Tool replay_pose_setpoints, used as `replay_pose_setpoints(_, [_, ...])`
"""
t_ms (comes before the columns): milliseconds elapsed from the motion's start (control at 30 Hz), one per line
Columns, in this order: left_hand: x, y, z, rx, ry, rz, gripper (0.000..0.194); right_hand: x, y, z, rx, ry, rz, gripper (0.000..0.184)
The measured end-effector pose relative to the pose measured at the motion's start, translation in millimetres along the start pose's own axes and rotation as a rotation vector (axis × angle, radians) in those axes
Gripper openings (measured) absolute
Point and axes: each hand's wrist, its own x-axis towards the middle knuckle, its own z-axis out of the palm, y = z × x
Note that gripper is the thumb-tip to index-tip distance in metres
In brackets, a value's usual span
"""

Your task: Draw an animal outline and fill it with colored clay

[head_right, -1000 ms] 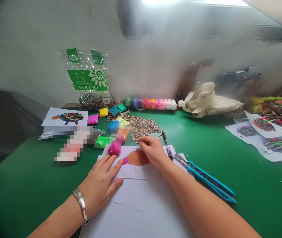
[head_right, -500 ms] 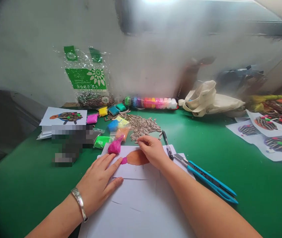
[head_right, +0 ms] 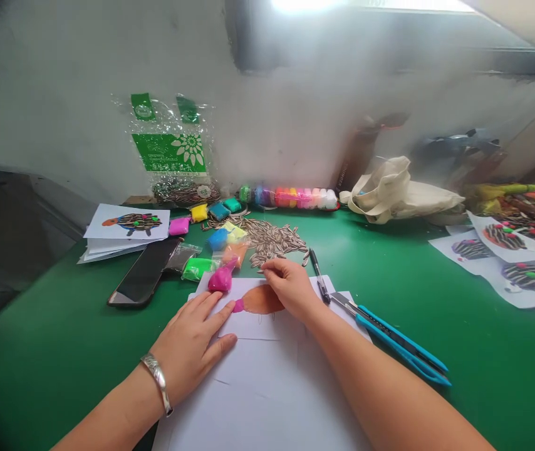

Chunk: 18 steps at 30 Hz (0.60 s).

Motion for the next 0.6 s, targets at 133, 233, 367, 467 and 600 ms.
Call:
replay_pose_setpoints(133, [-0.9, -3.7, 8.2, -0.026, 0.076, 0.008, 0.054, -0.1, 1.6, -0.3, -0.007, 0.006, -0.008, 0.022])
replay_pose_setpoints(233, [-0.5, -3.5, 12.0, -0.007, 0.089, 0.013, 0.05, 0.3, 3.2, 0.6, -0.008, 0.008, -0.012, 0.021])
replay_pose_setpoints(367, [0.2, -0.6, 10.9, 0.001, 0.094, 0.008, 0.048, 0.4, 4.0, 3.1, -0.001, 0.01, -0.02, 0.019])
replay_pose_setpoints(467, [0.6, 1.0, 6.9, -0.003, 0.077, 0.003, 0.05, 0.3, 3.0, 2.9, 0.011, 0.021, -0.021, 0.019])
replay_pose_setpoints(600, [1.2, 1.0, 2.3, -0.01, 0.043, 0.0, 0.053, 2.6, 3.3, -3.3, 0.052, 0.057, -0.01, 0.021])
